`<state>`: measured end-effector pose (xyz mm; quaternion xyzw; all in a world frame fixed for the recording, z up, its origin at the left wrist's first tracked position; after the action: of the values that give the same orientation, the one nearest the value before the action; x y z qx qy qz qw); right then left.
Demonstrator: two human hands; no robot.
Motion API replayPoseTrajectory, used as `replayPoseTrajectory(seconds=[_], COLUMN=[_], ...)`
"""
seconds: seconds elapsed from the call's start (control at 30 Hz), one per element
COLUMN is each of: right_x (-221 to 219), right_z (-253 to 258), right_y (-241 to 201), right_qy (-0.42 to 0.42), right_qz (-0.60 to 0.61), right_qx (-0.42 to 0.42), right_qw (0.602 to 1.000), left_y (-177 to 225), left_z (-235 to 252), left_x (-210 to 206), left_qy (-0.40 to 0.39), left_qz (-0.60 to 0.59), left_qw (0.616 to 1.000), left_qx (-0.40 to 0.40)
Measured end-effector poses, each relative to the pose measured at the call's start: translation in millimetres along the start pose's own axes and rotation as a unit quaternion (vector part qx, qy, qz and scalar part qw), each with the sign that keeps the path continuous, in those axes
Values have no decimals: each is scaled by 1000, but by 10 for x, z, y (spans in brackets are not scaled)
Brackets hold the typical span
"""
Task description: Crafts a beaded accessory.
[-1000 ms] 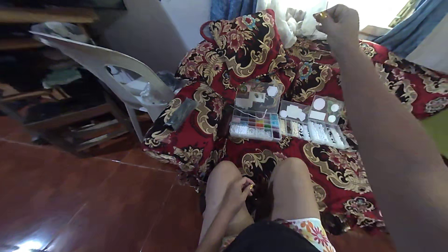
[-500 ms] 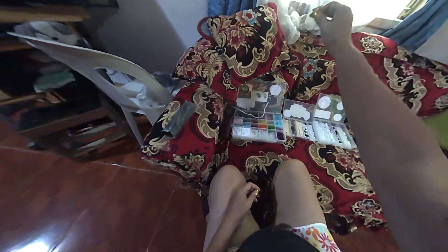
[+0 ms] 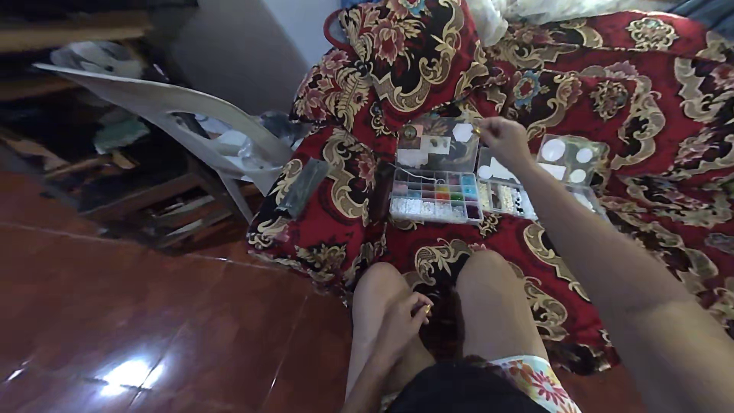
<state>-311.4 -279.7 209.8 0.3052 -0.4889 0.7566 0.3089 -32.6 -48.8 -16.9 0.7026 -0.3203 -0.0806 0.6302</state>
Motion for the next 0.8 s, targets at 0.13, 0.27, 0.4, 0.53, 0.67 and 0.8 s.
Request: replayPoseTrajectory(seconds=[0.13, 0.27, 0.4, 0.53, 0.67, 0.8], right_x=[-313, -765, -1148, -1222, -1230, -956], right_z=[-664, -1431, -2069, -2243, -2105, -1613], right_y=[269, 608, 721, 682, 626, 558], right_qy=[-12, -55, -61, -26, -63, -195], right_qz=[41, 95, 89, 45, 42, 106], right_qx=[-15, -53, -60, -47, -39, -77], right_qw=[999, 993, 992, 997, 996, 972], left_y=[20, -38, -27, 2, -7, 5], left_z=[-24, -60, -51, -3, -79, -337], left_x=[30, 40, 33, 26, 51, 95], left_qy=[7, 28, 33, 12, 34, 87], left_qz=[10, 7, 30, 58, 77, 80], left_qw=[1000, 1000, 999, 997, 995, 991], left_qx=[19, 11, 17, 39, 50, 62])
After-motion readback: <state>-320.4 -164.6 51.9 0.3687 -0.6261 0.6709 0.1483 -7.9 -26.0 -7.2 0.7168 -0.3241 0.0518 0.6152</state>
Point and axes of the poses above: each hand's wrist, its own z-axis towards the middle knuckle, its own x-axis out of the back of the hand, y = z × x, the point moved 1 cm from there along z, towards the middle knuckle, and after that the axes turned 7 degrees about -y, right-handed, at the moved point
